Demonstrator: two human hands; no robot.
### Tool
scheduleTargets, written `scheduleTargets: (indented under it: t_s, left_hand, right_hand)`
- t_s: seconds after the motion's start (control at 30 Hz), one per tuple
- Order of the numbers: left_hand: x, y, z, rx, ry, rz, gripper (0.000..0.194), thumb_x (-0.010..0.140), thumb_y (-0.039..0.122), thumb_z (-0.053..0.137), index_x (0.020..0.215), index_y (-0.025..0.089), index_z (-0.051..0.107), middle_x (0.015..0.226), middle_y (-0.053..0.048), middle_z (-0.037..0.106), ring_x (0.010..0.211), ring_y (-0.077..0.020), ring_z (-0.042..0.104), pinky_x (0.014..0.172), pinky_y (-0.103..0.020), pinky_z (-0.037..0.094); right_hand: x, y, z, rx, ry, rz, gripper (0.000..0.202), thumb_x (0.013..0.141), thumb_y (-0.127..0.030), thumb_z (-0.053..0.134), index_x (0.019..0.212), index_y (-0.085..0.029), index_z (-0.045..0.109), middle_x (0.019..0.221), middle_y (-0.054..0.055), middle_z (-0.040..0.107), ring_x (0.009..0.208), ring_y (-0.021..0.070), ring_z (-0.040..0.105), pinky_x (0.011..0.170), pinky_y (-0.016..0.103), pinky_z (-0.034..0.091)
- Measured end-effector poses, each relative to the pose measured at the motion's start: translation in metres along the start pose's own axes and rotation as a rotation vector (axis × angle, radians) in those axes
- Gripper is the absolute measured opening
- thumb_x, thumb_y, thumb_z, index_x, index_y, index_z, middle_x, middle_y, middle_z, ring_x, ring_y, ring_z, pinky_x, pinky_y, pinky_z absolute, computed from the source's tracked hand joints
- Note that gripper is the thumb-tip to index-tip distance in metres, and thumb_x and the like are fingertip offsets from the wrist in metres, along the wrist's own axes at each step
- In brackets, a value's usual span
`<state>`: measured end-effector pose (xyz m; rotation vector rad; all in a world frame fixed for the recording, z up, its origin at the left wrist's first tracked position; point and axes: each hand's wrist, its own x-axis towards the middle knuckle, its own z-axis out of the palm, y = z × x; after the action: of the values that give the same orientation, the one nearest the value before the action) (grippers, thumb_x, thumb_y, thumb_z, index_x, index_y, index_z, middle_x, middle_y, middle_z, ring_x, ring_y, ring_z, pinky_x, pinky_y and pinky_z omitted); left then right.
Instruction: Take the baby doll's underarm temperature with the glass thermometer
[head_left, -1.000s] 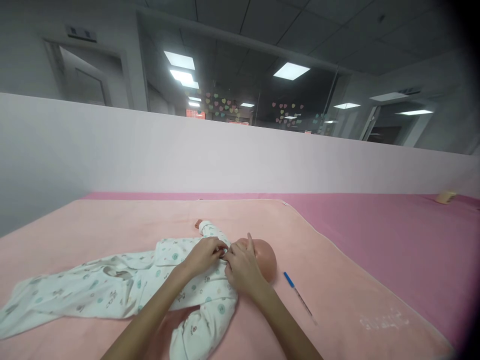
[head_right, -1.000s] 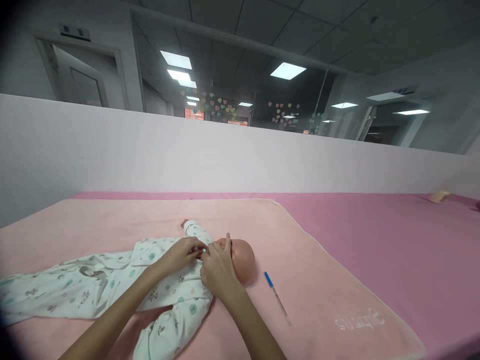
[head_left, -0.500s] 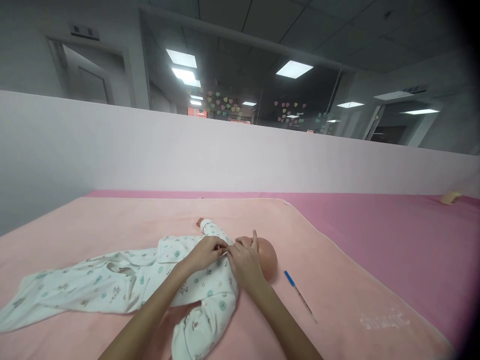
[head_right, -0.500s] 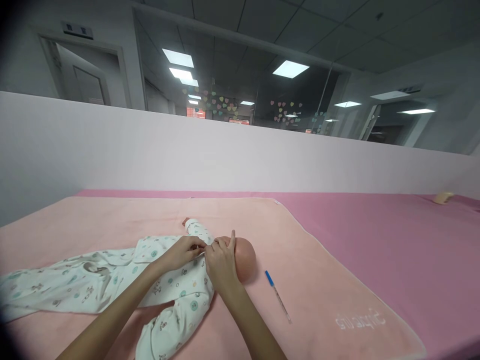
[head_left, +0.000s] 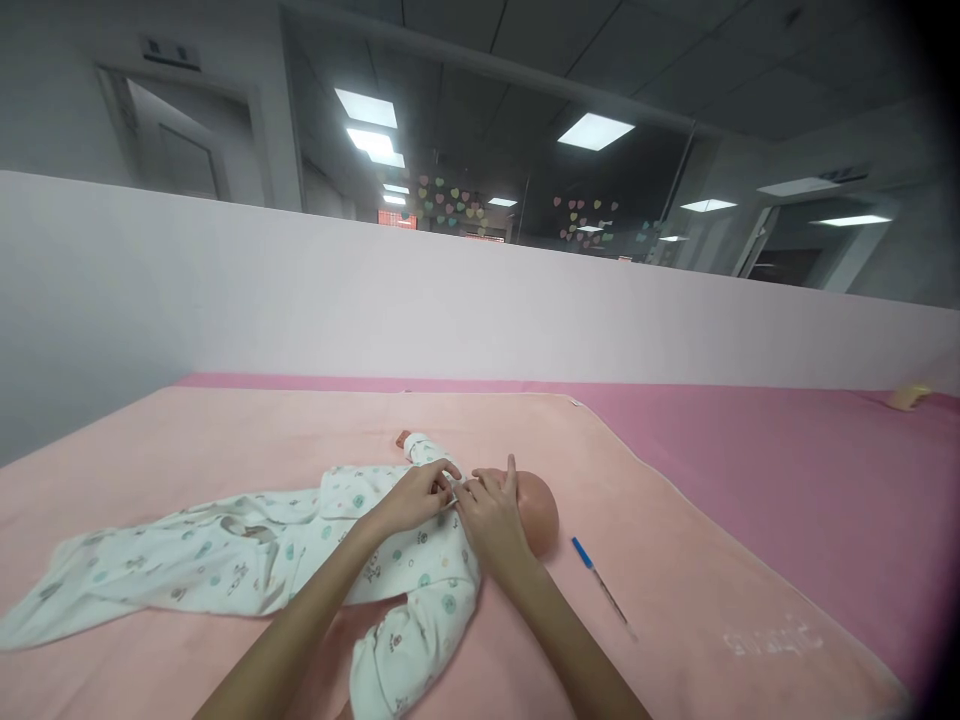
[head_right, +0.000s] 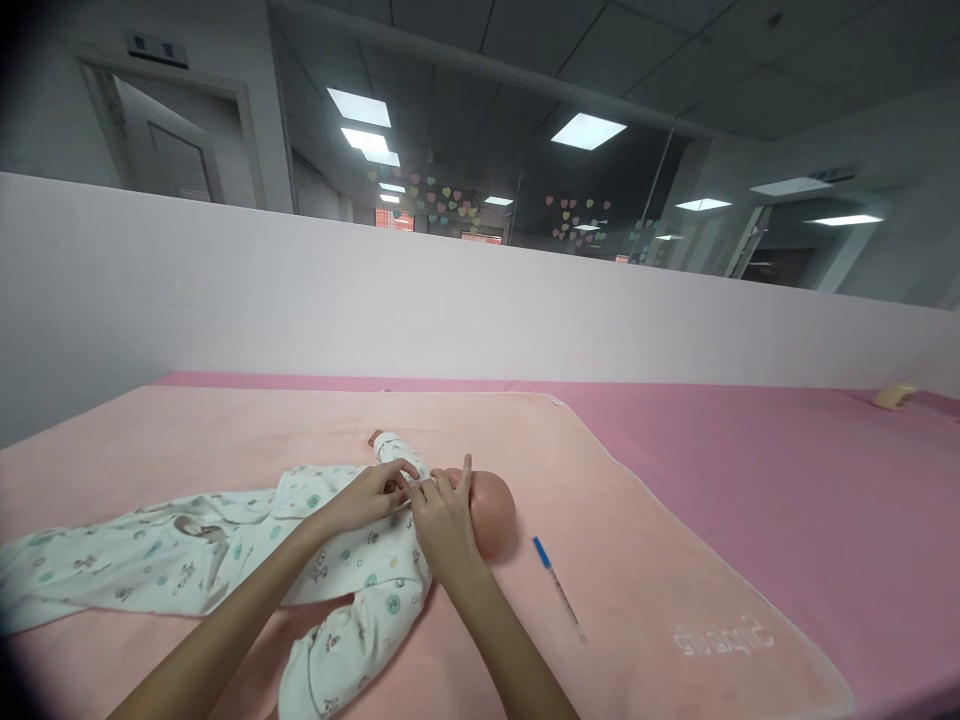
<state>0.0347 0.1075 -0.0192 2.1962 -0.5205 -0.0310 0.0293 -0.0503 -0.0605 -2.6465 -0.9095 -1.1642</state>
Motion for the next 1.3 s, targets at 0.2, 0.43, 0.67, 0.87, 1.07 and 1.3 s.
scheduleTargets:
  t_s: [0.2, 0.43, 0.67, 0.87, 1.07, 1.3]
  left_hand:
    - [0.0, 0.001, 0.0, 0.008, -0.013, -0.018, 0.027, 0.074, 0.023, 0.042, 0.097, 0.019, 0.054, 0.078, -0.001, 0.063, 0.073, -0.0155, 0.059, 0.062, -0.024, 0.044]
    - [-0.003, 0.008, -0.004, 0.05, -0.063, -0.012, 0.035, 0.073, 0.02, 0.04, 0.103, 0.018, 0.056, 0.081, -0.002, 0.064, 0.072, -0.016, 0.058, 0.063, -0.025, 0.042]
    - [-0.005, 0.013, -0.004, 0.183, -0.064, -0.005, 0.032, 0.074, 0.021, 0.037, 0.093, 0.018, 0.063, 0.082, -0.003, 0.065, 0.071, -0.0168, 0.056, 0.062, -0.025, 0.039]
    - [0.003, 0.004, 0.004, 0.204, -0.052, -0.003, 0.026, 0.076, 0.028, 0.042, 0.079, 0.017, 0.065, 0.074, -0.003, 0.065, 0.064, -0.0153, 0.055, 0.057, -0.024, 0.037]
    - [0.005, 0.004, 0.003, 0.111, 0.032, -0.04, 0.026, 0.077, 0.028, 0.039, 0.08, 0.016, 0.062, 0.075, -0.003, 0.064, 0.066, -0.0158, 0.055, 0.058, -0.024, 0.038]
    - [0.004, 0.008, 0.0, 0.09, -0.008, -0.047, 0.031, 0.077, 0.031, 0.037, 0.079, 0.015, 0.063, 0.077, -0.004, 0.064, 0.069, -0.0167, 0.055, 0.061, -0.025, 0.039]
  right_hand:
    - [0.0, 0.001, 0.0, -0.076, -0.014, -0.068, 0.018, 0.086, -0.012, 0.041, 0.08, -0.018, 0.058, 0.072, 0.002, 0.057, 0.093, 0.0194, 0.049, 0.102, 0.063, 0.001]
    - [0.002, -0.001, -0.006, -0.101, -0.07, -0.021, 0.017, 0.087, -0.016, 0.041, 0.084, -0.017, 0.057, 0.078, 0.004, 0.056, 0.093, 0.0203, 0.047, 0.102, 0.063, 0.004]
    - [0.001, -0.002, -0.009, -0.028, -0.024, -0.003, 0.016, 0.084, -0.014, 0.045, 0.082, -0.019, 0.06, 0.078, 0.003, 0.057, 0.092, 0.0196, 0.048, 0.103, 0.061, 0.004]
    - [-0.003, -0.006, -0.008, 0.009, 0.0, 0.082, 0.011, 0.079, -0.015, 0.049, 0.076, -0.018, 0.059, 0.078, 0.003, 0.058, 0.093, 0.0211, 0.048, 0.103, 0.06, 0.005]
    - [-0.004, -0.007, 0.0, 0.114, 0.047, 0.054, 0.014, 0.077, -0.009, 0.045, 0.074, -0.018, 0.054, 0.067, 0.0, 0.057, 0.089, 0.0178, 0.051, 0.105, 0.057, 0.002]
    - [-0.005, -0.008, 0.0, 0.145, 0.055, 0.118, 0.019, 0.08, -0.01, 0.044, 0.084, -0.022, 0.058, 0.075, -0.001, 0.063, 0.091, 0.0166, 0.051, 0.106, 0.054, 0.004]
